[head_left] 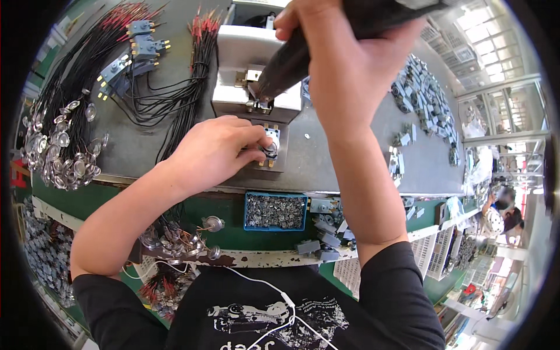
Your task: Assembling small components using an electric screwdriver on a production line.
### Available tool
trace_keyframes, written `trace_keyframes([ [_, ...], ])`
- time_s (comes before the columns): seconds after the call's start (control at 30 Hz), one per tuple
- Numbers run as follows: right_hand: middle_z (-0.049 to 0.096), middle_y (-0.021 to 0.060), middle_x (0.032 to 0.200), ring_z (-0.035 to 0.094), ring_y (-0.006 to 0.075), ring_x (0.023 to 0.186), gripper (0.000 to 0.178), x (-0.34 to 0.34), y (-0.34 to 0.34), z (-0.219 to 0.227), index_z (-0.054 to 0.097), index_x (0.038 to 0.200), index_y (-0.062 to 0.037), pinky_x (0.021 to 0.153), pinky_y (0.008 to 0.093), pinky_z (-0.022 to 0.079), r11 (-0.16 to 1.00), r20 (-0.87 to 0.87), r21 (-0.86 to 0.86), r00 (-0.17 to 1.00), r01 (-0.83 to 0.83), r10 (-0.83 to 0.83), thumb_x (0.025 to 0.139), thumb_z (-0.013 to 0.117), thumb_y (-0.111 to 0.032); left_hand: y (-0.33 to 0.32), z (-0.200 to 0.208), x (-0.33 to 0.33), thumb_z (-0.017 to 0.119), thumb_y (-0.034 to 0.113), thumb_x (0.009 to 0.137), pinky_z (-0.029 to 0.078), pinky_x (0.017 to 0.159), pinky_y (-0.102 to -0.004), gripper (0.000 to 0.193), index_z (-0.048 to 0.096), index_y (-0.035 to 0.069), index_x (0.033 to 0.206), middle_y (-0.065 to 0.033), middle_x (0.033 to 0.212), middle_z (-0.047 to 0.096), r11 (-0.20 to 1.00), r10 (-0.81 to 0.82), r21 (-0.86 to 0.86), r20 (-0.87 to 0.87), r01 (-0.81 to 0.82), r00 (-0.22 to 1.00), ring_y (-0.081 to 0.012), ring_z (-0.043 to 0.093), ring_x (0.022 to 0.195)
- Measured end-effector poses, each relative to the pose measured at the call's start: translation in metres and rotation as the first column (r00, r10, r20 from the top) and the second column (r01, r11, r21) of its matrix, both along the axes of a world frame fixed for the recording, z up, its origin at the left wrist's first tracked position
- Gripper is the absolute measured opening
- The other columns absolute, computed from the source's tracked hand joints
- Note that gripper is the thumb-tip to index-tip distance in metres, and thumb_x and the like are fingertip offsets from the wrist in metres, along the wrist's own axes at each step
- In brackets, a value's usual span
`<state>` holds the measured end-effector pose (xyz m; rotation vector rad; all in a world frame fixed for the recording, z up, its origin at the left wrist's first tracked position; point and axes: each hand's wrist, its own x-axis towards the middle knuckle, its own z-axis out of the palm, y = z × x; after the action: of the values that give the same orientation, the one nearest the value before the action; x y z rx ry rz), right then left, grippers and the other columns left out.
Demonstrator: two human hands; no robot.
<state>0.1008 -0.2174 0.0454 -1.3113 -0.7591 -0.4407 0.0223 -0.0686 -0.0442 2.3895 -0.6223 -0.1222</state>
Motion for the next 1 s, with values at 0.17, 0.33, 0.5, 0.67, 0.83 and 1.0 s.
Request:
trace_keyframes([
  [0.17, 0.067, 0.0101, 0.111, 0.067, 0.0129, 0.097, 0.061, -0.016, 0.028, -0.004, 0.04, 0.136, -0.0024, 0.075, 0.0261, 0.057, 0.988, -0.144, 0.149, 0.99, 0.035, -0.013, 0.089, 0.077, 0.004, 0.002, 0.001, -0.001, 0.069, 0.026, 0.095, 0.055, 0.084, -0.0443, 0.018, 0.068, 0.011, 0.105, -0.0061, 0.091, 0.07, 1.0, -0.018, 0.018, 0.016, 0.018, 1.0, -0.0297, 0.068, 0.096],
  [0.33, 0.068, 0.0088, 0.102, 0.068, 0.0139, 0.087, 0.062, 0.002, 0.027, 0.005, 0.038, 0.133, -0.0031, 0.072, 0.0259, 0.056, 0.999, -0.108, -0.006, 0.993, -0.051, 0.05, 0.085, 0.077, 0.009, 0.005, -0.008, -0.001, 0.078, 0.024, 0.088, 0.055, 0.078, -0.0414, 0.021, 0.072, 0.012, 0.105, -0.0062, 0.086, 0.068, 0.999, -0.033, 0.001, 0.114, 0.033, 0.993, -0.0278, 0.068, 0.087],
  [0.5, 0.069, 0.0077, 0.085, 0.066, 0.0118, 0.067, 0.04, -0.03, 0.008, 0.011, 0.054, 0.117, 0.0005, 0.057, 0.0259, 0.054, 0.994, -0.327, -0.004, 0.939, 0.114, -0.109, 0.087, 0.079, 0.006, 0.005, -0.016, -0.003, 0.078, 0.024, 0.088, 0.055, 0.076, -0.0402, 0.022, 0.072, 0.013, 0.106, -0.0056, 0.084, 0.067, 0.998, -0.005, -0.065, 0.14, 0.014, 0.99, -0.027, 0.068, 0.084],
  [0.67, 0.069, 0.0069, 0.079, 0.066, 0.0124, 0.061, 0.02, -0.023, -0.005, 0.013, 0.065, 0.102, 0.0024, 0.054, 0.0252, 0.053, 0.992, -0.335, -0.04, 0.934, 0.118, -0.125, 0.088, 0.078, 0.004, 0.006, -0.01, -0.003, 0.073, 0.027, 0.093, 0.056, 0.076, -0.0419, 0.019, 0.07, 0.013, 0.105, -0.0049, 0.088, 0.071, 0.998, -0.011, -0.054, 0.056, 0.014, 0.998, -0.028, 0.069, 0.088],
  [0.83, 0.07, 0.0062, 0.084, 0.067, 0.0108, 0.065, 0.02, -0.04, -0.014, 0.014, 0.063, 0.102, 0.0008, 0.057, 0.0239, 0.054, 0.995, -0.356, -0.049, 0.929, 0.091, -0.103, 0.089, 0.079, 0.002, 0.005, -0.009, -0.001, 0.072, 0.027, 0.093, 0.056, 0.075, -0.0413, 0.02, 0.069, 0.013, 0.107, -0.0044, 0.087, 0.07, 0.999, -0.009, -0.042, 0.038, 0.011, 0.999, -0.0274, 0.069, 0.089],
  [1.0, 0.07, 0.0051, 0.084, 0.066, 0.0098, 0.065, 0.022, -0.028, -0.017, -0.002, 0.063, 0.103, 0.0003, 0.057, 0.0234, 0.053, 0.986, -0.285, -0.093, 0.945, 0.138, -0.159, 0.089, 0.08, 0.001, 0.004, -0.004, -0.003, 0.071, 0.026, 0.094, 0.056, 0.076, -0.0417, 0.019, 0.069, 0.014, 0.108, -0.0042, 0.087, 0.07, 0.999, 0.009, -0.031, 0.012, -0.009, 1.0, -0.027, 0.069, 0.089],
])
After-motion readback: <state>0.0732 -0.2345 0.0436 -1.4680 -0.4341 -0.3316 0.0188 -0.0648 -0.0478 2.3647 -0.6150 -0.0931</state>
